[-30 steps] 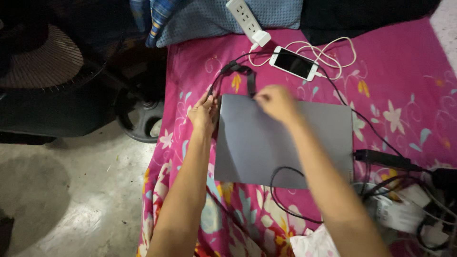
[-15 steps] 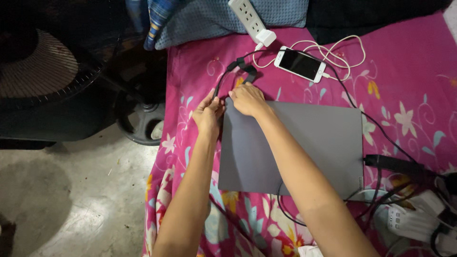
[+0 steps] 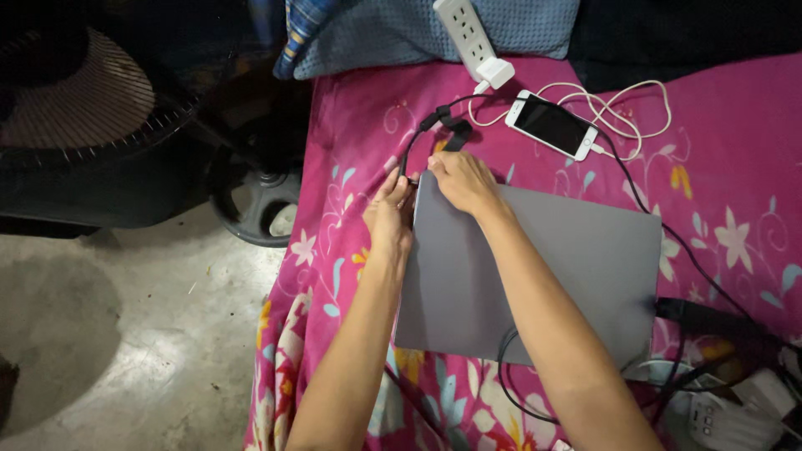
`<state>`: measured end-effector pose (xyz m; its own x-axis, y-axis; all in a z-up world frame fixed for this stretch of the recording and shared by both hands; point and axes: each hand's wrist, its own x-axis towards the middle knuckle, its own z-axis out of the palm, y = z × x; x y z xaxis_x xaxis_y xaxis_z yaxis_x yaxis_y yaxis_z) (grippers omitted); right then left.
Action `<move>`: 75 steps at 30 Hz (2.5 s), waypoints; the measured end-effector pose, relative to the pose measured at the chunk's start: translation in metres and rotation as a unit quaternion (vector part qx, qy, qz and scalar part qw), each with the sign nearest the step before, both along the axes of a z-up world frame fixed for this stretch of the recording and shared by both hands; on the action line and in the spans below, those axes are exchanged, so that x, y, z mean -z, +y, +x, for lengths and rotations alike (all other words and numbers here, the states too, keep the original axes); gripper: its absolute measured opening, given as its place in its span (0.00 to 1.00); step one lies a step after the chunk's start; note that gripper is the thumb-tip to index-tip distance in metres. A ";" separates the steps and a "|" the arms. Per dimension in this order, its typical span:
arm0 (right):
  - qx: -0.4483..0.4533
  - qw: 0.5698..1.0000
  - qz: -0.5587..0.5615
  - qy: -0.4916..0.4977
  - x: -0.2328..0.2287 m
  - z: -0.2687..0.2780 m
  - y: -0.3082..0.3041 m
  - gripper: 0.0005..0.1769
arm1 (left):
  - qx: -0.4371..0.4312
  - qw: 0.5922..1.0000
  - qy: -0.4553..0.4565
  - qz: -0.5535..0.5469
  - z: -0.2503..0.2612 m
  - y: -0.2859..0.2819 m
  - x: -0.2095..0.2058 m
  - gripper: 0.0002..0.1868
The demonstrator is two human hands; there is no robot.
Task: The person wipes a smartphone and a laptop with a white cloth, then connects both devices to chargers. The smartphone is cleaned first, followed by the laptop lid and screen. Both devices are then plugged into a power strip.
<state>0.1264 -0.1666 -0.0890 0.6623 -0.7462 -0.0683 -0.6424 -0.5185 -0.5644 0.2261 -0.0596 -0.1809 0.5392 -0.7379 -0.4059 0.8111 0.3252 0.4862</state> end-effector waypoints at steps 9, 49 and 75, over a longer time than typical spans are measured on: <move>-0.022 0.998 -0.022 -0.054 -0.007 -0.006 -0.007 0.19 | -0.008 1.000 -0.019 0.022 -0.007 0.001 -0.030 0.18; -0.046 0.958 0.039 -0.281 -0.047 -0.054 -0.040 0.19 | -0.022 0.985 -0.167 0.022 -0.051 0.001 -0.131 0.19; -0.016 0.983 -0.039 -0.180 0.002 -0.014 -0.016 0.14 | 0.095 0.992 -0.077 0.034 -0.002 0.014 -0.043 0.17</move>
